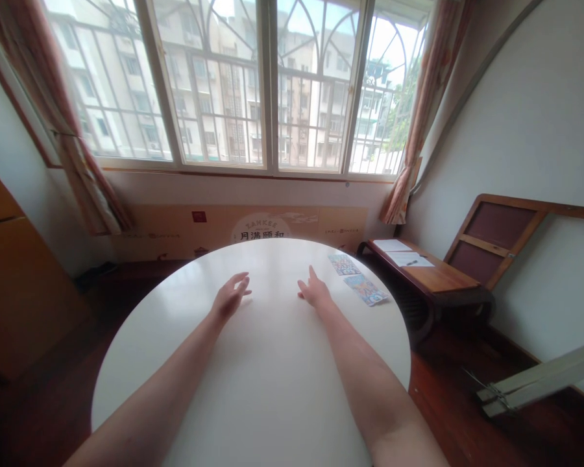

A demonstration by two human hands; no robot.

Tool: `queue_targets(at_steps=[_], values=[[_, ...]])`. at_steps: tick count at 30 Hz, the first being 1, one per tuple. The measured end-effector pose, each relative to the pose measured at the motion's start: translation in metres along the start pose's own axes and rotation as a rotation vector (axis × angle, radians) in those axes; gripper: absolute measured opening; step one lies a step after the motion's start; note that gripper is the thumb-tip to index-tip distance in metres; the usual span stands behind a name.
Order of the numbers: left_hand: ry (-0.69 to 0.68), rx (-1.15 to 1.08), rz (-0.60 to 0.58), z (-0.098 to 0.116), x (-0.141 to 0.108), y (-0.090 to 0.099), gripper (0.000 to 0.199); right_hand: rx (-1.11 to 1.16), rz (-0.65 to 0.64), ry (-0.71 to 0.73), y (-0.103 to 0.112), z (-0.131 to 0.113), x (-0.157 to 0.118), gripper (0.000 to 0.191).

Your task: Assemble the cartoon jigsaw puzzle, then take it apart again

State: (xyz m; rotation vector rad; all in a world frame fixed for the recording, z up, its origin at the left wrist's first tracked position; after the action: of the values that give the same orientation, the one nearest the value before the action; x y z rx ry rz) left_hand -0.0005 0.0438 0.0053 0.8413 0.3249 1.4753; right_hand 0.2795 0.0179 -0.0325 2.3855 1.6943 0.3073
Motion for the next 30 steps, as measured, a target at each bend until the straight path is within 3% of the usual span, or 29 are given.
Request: queue_targets(at_steps=[8, 16, 22, 30], values=[[0.122, -0.155, -0.158, 0.005, -0.003, -0.001, 0.056, -0.037, 0.031, 0.005, -0.001, -0.003, -0.002, 0.076], [0.16, 0.079, -0.275, 0.002, 0.002, 0.001, 0.082, 0.113, 0.0, 0.043, 0.0, -0.002, -0.009, 0.075], [0.13, 0.215, -0.271, 0.002, 0.002, 0.001, 0.087, 0.248, -0.049, 0.027, 0.001, 0.003, -0.005, 0.079], [0.075, 0.185, -0.24, 0.003, -0.001, -0.001, 0.076, 0.361, -0.062, 0.082, 0.007, 0.005, -0.006, 0.069]])
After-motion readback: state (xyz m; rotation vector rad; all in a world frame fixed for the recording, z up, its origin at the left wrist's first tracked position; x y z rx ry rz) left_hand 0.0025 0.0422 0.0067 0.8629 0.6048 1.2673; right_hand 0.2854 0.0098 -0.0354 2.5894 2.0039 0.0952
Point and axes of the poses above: each hand's wrist, its own x-axis towards the middle knuckle, its own y-axis out of the back of the hand, z = x × y, the point moved 2 cm from there along x, towards the middle knuckle, and after that the axes turned 11 degrees about x, right-handed, at the moved point
